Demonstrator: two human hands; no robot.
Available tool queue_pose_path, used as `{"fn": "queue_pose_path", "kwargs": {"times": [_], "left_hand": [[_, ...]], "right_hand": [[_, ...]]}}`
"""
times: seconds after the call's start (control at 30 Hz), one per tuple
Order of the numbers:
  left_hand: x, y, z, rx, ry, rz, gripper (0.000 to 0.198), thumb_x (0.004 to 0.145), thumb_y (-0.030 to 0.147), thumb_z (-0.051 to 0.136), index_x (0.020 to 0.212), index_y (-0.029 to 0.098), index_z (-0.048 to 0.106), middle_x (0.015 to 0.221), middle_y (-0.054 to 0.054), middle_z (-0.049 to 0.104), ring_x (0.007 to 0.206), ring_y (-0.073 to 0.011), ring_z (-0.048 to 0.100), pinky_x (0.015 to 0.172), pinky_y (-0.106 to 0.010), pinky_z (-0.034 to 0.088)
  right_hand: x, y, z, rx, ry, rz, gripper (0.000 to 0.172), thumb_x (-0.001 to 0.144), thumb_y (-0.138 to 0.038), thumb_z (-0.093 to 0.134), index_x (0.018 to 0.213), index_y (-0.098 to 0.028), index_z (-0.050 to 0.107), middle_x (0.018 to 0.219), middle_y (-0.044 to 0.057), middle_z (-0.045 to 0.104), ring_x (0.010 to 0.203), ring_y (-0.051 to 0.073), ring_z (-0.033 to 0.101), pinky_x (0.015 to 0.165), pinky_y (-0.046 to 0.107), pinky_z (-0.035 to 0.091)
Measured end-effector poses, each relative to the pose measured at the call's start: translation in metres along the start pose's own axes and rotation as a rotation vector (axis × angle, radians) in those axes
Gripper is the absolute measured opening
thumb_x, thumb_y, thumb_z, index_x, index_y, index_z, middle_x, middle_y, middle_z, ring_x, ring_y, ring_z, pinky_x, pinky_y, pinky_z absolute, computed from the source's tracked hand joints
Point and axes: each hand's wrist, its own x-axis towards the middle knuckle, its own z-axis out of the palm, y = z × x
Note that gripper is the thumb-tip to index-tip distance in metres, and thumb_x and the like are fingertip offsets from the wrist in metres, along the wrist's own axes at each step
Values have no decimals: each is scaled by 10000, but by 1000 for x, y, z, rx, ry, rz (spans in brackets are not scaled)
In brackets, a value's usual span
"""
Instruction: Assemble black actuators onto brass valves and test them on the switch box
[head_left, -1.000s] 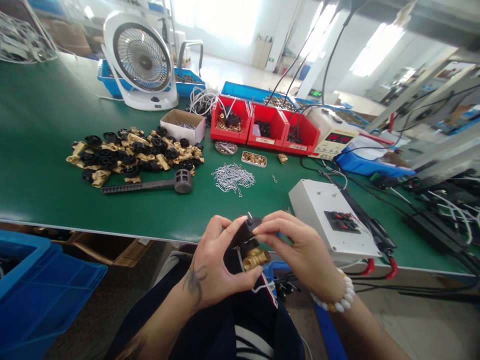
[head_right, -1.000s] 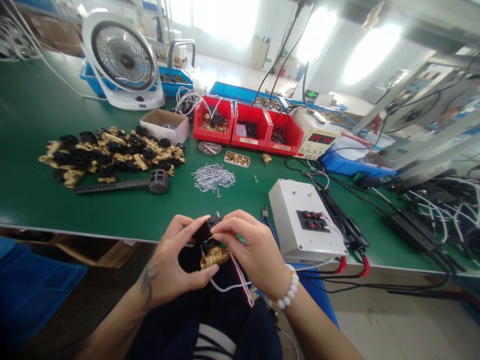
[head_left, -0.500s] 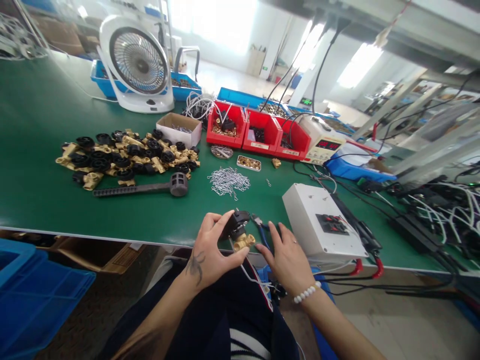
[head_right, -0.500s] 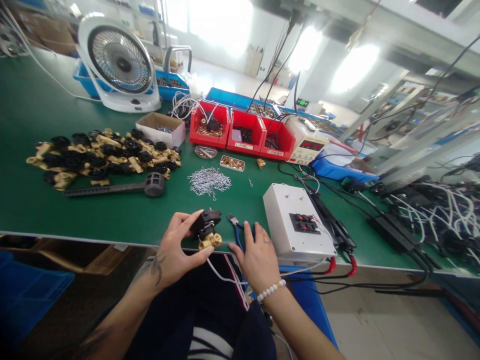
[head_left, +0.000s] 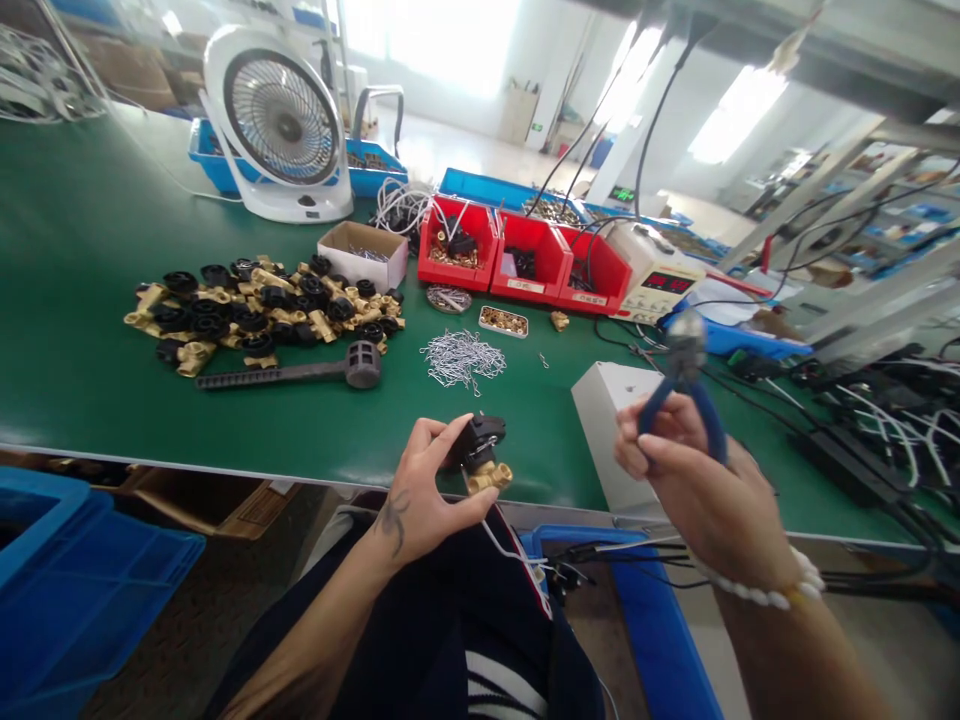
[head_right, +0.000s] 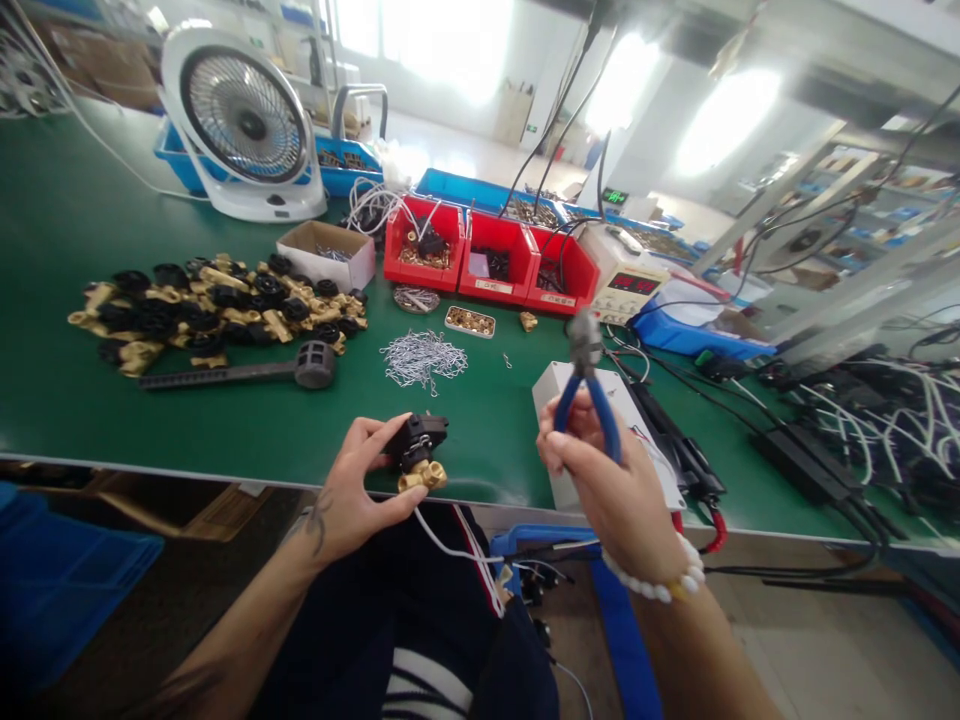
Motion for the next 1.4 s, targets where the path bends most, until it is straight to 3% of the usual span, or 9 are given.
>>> {"fn": "queue_pose_path", "kwargs": {"times": [0.1, 0.27, 0.43, 0.5, 0.67, 0.87, 1.07, 1.27, 1.4], "left_hand": [[1, -1, -1, -18, -3, 2, 695, 740, 347, 714, 1386, 203, 503, 1092, -54, 483, 1050, -213, 559, 899, -392, 578], [1, -2, -4, -44, -36, -22, 690, 742, 337, 717, 1383, 186, 512, 1106, -60, 485, 1059, -214, 565, 909, -368, 572], [1, -2, -5, -60, -41, -11, 697, 750, 338, 717, 1399, 203, 501, 1112, -56, 474, 1064, -210, 549, 897, -359, 575], [1, -1, -5, -60, -46, -9, 700, 747, 333, 717, 1398, 195, 502, 1113, -58, 471, 1062, -210, 544, 898, -362, 574], [3, 2, -7, -65, -66, -19, 691, 729, 315, 717, 1377, 171, 524, 1086, -63, 477, 1043, -215, 553, 893, -370, 577], [3, -2, -7, -69, -64, 13, 689, 743, 311, 719, 1392, 206, 512, 1108, -55, 472, 1055, -209, 546, 895, -364, 577], [2, -2, -8, -66, -75, -5, 685, 738, 303, 721, 1385, 207, 517, 1109, -57, 478, 1067, -217, 547, 903, -370, 573], [2, -2, -7, -57, -66, 35, 696, 737, 299, 721, 1395, 220, 508, 1109, -51, 479, 1061, -210, 543, 897, -360, 574], [2, 0, -8, -51, -80, 14, 701, 733, 298, 728, 1392, 208, 508, 1107, -56, 478, 1071, -218, 544, 910, -378, 572]], "right_hand": [[-4, 4, 9, -169, 116, -206, 286, 808, -224, 619, 1085, -247, 551, 753, -26, 482, 594, 115, 462, 531, 252, 390], [-3, 20, 12, -693, -279, -244, 211, 795, -147, 577, 992, -218, 603, 759, 2, 555, 656, 152, 553, 591, 279, 448], [4, 14, 2, -427, 218, -395, 214, 874, -231, 607, 1078, -247, 547, 789, -21, 506, 664, 129, 518, 641, 268, 455], [4, 17, 5, -370, 266, -429, 207, 875, -223, 597, 1068, -250, 527, 776, -26, 487, 656, 129, 520, 638, 267, 464], [5, 20, 9, -771, -336, -321, 180, 808, -154, 562, 970, -220, 602, 741, 4, 572, 643, 160, 572, 593, 276, 473], [6, 18, 8, -402, 324, -455, 174, 871, -238, 601, 1034, -244, 539, 796, -13, 547, 658, 136, 558, 641, 264, 481], [8, 23, 7, -814, -327, -376, 139, 835, -184, 566, 962, -217, 611, 725, 8, 585, 607, 159, 561, 570, 279, 466], [6, 24, 7, -493, 315, -449, 172, 876, -257, 588, 1038, -236, 534, 799, 1, 578, 657, 147, 584, 611, 272, 481], [4, 30, 12, -785, -247, -317, 179, 790, -154, 560, 957, -216, 581, 763, 16, 616, 613, 155, 581, 566, 273, 458]]}}
